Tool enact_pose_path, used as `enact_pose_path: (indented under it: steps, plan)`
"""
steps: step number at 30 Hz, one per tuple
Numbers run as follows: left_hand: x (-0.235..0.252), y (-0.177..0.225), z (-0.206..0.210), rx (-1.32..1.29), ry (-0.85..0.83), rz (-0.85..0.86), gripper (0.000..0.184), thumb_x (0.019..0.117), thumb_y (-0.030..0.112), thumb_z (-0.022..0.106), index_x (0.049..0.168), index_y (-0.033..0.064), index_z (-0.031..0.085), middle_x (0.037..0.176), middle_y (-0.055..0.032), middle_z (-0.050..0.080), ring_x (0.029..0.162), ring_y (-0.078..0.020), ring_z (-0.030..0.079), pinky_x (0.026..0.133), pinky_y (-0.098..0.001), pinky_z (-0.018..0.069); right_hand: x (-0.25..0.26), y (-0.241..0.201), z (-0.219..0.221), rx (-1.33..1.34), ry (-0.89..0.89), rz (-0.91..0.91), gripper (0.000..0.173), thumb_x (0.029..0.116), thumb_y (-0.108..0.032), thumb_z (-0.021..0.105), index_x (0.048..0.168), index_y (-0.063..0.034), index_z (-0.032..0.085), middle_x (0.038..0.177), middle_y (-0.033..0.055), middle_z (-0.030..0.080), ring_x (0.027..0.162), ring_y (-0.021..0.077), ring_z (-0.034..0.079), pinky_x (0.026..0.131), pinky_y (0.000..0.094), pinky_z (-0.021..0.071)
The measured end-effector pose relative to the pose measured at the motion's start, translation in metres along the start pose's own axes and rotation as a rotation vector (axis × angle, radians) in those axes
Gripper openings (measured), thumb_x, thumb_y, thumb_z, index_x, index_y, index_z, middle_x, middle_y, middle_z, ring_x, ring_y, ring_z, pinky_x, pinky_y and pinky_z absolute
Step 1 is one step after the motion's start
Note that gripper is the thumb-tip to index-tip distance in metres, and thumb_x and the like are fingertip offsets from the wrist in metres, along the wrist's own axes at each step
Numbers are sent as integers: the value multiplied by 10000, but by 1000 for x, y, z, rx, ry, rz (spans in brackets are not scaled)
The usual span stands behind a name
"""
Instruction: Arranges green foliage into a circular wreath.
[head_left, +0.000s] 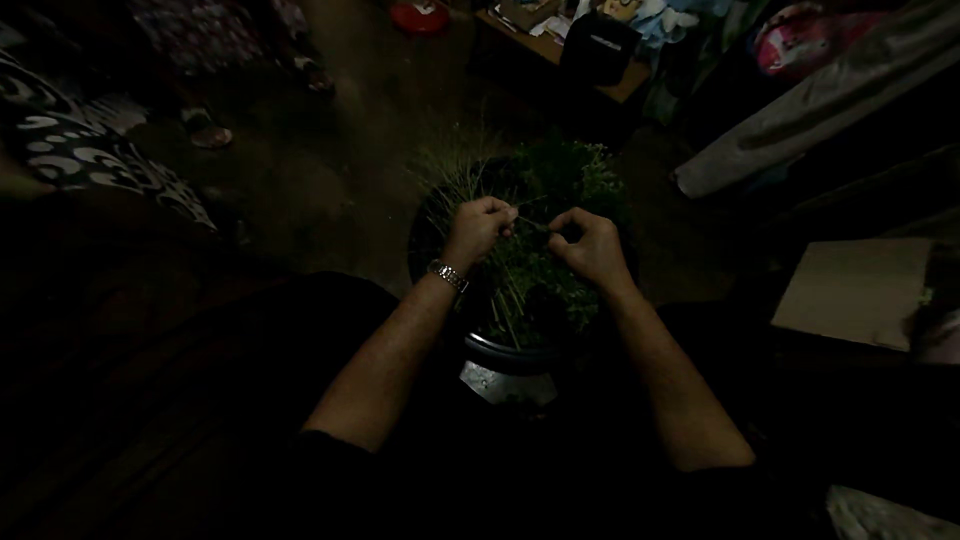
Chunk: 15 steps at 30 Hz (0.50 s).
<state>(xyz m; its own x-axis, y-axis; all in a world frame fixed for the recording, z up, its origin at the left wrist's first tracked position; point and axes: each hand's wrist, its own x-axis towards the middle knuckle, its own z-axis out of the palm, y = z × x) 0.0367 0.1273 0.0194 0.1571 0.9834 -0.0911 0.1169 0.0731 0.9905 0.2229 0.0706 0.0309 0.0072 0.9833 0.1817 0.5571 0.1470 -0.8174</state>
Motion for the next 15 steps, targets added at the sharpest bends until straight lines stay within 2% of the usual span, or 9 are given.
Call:
enact_pose_path:
  steps: [4,9,12,14,15]
  plan:
    - [-2,5,-1,12,2,-34,96,1017,94,610,1003,12,659,792,10,619,680,-37,577,680,-201,506,0,-1,0,-26,1,-34,157,894,-48,696,1044,-5,715,928,129,710,753,165,659,690,349,557]
    - [0,4,-1,-42,26,-44,71,1005,71,615,982,17,657,784,16,617,669,-35,576,675,-193,509,2,1,2,15,14,-66,147,880,-45,691,1020,-5,707,904,105,706,730,115,649,668,296,554]
    - [17,-5,-23,-95,128,-55,127,1008,52,563,1086,-5,646,875,-11,609,709,-52,553,691,-216,499,0,2,-16,4,78,-64,139,888,-50,678,1008,13,706,921,111,700,734,101,637,672,285,548]
    - [29,-10,-47,-167,244,-29,92,1023,83,547,1065,37,614,821,22,588,686,-48,561,679,-211,513,-1,6,-40,28,125,-72,140,891,-47,650,1006,25,688,928,82,685,702,43,620,644,226,550]
    - [30,-8,-53,-156,271,-5,87,1033,98,561,1069,34,609,812,24,593,687,-45,580,689,-208,529,2,7,-51,38,131,-56,151,905,-45,647,1027,39,676,931,92,684,681,50,643,636,239,580]
